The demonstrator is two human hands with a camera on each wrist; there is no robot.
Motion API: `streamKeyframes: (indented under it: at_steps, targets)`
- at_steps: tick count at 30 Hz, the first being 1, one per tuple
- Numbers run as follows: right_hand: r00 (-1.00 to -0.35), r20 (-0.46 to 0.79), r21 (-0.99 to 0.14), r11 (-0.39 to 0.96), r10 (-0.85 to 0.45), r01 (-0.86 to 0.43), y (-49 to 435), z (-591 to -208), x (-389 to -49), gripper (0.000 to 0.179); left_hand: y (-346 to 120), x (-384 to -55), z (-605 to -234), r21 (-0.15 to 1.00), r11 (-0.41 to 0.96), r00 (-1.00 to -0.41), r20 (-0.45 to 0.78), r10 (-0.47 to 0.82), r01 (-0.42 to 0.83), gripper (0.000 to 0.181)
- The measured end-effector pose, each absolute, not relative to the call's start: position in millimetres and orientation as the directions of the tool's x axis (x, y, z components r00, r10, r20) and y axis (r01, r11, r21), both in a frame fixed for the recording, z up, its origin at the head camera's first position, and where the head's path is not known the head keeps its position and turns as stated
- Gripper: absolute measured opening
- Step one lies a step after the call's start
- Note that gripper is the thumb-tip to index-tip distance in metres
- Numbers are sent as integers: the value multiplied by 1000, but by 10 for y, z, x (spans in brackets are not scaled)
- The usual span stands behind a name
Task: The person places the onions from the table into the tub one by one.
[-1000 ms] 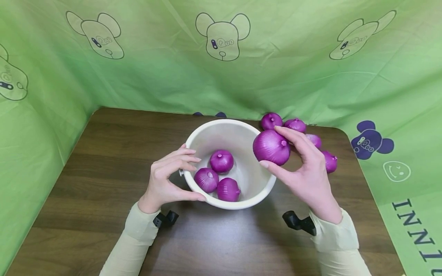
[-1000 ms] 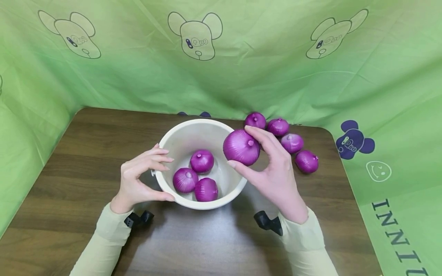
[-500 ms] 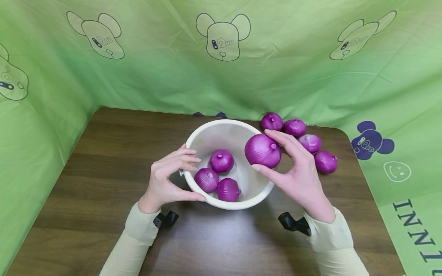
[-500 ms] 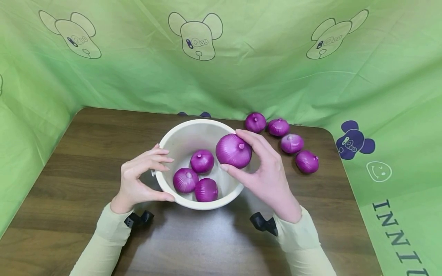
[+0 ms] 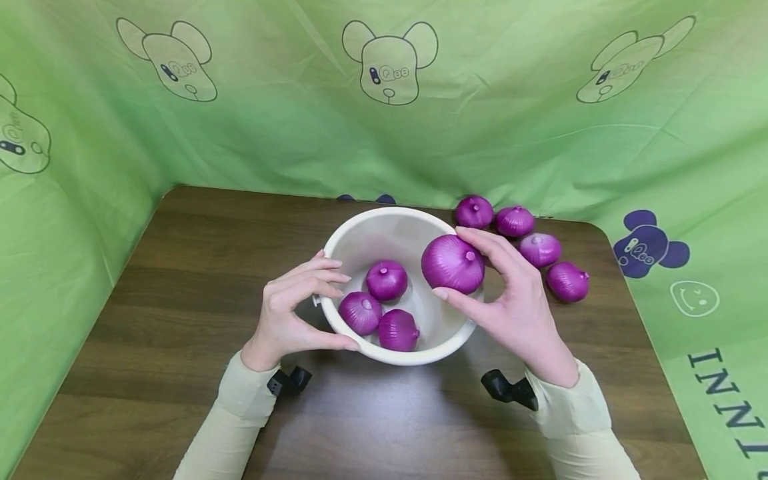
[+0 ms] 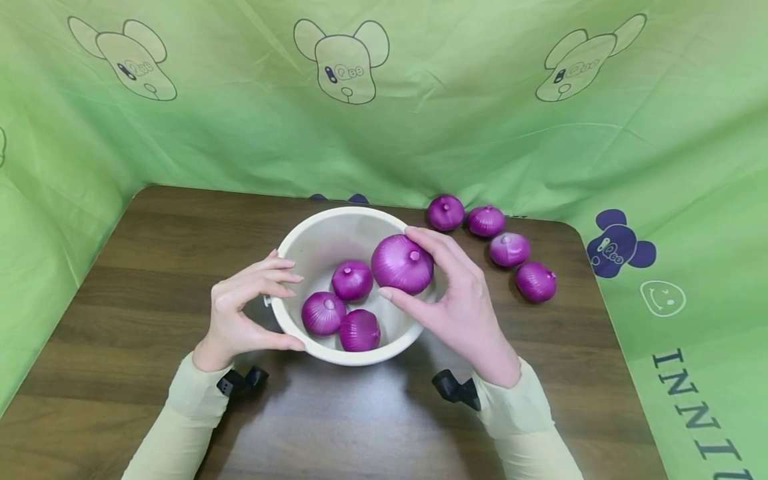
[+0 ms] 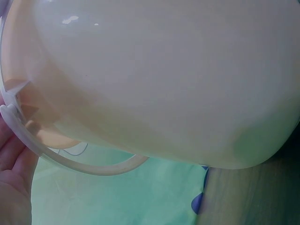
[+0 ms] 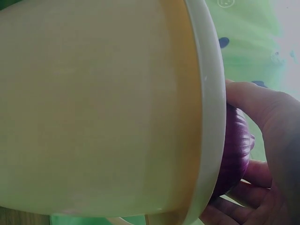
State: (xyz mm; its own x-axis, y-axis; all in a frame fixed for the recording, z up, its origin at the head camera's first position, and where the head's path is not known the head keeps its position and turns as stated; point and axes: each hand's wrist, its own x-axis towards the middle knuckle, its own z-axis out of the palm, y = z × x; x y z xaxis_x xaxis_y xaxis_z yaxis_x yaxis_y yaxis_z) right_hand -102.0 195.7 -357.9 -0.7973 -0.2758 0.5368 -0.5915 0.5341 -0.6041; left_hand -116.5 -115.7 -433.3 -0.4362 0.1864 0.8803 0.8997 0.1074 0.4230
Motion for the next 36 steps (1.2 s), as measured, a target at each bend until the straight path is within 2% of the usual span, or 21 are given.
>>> streamKeyframes:
  at_steps: [7, 16, 29, 36]
  targets:
    - [-785, 559, -598, 526, -266, -604, 1850, -3451, -939, 78, -1155, -1168, -4332, 421, 100, -432, 881, 191, 902, 60]
    - [-799, 541, -606, 537, -263, -587, 1952, -3549, -994, 87, -1158, -1165, -4340, 422, 102, -434, 881, 190, 901, 61]
    - [-781, 583, -608, 517, -225, -603, 1996, -3593, -1012, 77, -1159, -1168, -4365, 429, 115, -444, 876, 189, 896, 62]
    - [-795, 569, -614, 534, -210, -581, 2050, -3599, -994, 77, -1159, -1166, -4363, 421, 112, -436, 880, 188, 900, 61]
